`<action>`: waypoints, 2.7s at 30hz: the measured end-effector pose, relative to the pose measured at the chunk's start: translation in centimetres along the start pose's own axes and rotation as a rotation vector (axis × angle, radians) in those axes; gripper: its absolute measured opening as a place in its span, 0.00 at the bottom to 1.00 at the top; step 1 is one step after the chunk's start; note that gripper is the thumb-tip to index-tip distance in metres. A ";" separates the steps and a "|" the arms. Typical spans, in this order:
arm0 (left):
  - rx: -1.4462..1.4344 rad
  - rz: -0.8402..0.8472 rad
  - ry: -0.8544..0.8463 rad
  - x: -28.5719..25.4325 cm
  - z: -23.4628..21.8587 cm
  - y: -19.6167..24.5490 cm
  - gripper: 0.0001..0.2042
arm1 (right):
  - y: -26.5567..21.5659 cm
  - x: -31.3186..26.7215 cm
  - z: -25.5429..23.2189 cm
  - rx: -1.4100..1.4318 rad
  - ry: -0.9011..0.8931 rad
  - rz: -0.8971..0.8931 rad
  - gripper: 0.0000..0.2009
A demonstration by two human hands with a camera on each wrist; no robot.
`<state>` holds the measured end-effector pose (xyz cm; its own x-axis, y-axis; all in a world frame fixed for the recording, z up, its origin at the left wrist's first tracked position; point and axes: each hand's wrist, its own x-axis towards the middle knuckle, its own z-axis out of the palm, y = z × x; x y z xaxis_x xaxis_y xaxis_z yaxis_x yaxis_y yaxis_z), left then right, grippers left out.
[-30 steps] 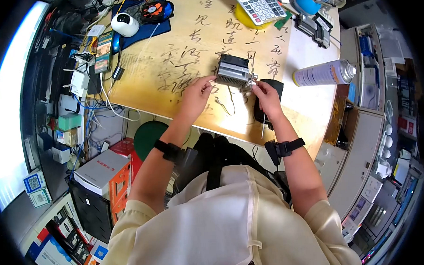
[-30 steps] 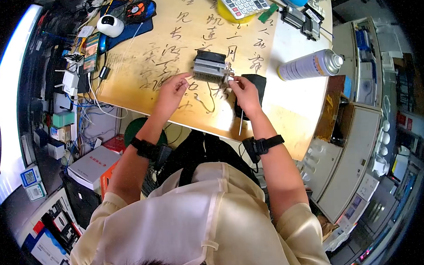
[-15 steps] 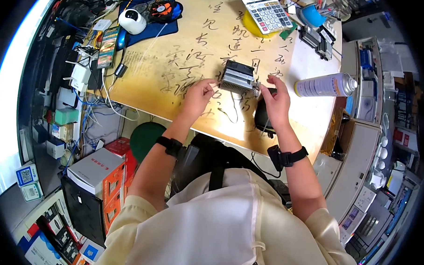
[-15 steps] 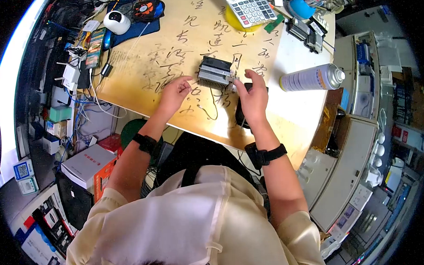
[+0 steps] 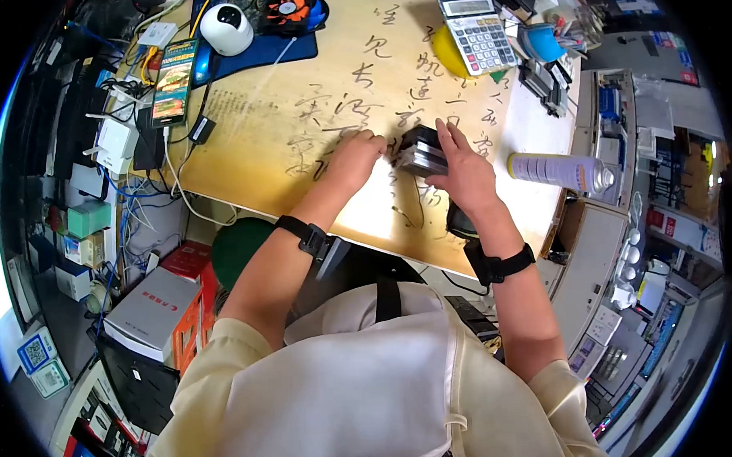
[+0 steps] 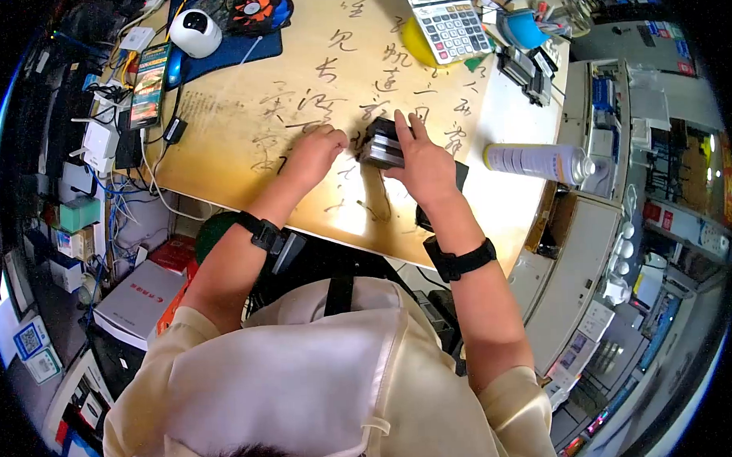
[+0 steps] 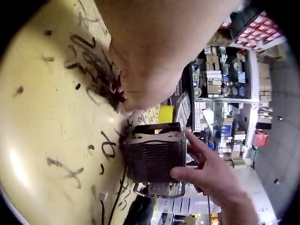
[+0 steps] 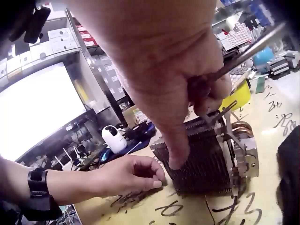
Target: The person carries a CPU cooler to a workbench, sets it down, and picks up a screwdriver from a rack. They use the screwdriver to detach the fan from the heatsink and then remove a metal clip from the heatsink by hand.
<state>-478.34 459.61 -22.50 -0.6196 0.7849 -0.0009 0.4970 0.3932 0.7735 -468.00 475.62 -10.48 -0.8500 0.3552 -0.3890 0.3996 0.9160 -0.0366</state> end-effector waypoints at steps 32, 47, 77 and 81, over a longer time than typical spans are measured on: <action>-0.113 0.229 -0.020 2.2 -3.5 1.1 0.04 | 2.8 -6.1 4.4 1.417 0.269 0.088 0.44; -0.183 0.448 0.047 0.6 -6.8 9.5 0.06 | 2.4 -8.6 0.9 1.365 0.326 0.055 0.42; -0.273 0.246 -0.172 0.3 -4.3 14.3 0.07 | 4.0 -13.2 -1.3 1.306 0.435 0.141 0.39; -0.355 0.196 -0.277 0.3 -5.2 14.2 0.06 | 3.8 -13.3 -1.5 1.292 0.439 0.123 0.39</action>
<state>-474.68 462.96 -8.18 -0.3261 0.9447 0.0349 0.3207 0.0758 0.9441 -455.67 474.62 -4.10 -0.7274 0.6718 -0.1400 0.3069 0.1359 -0.9420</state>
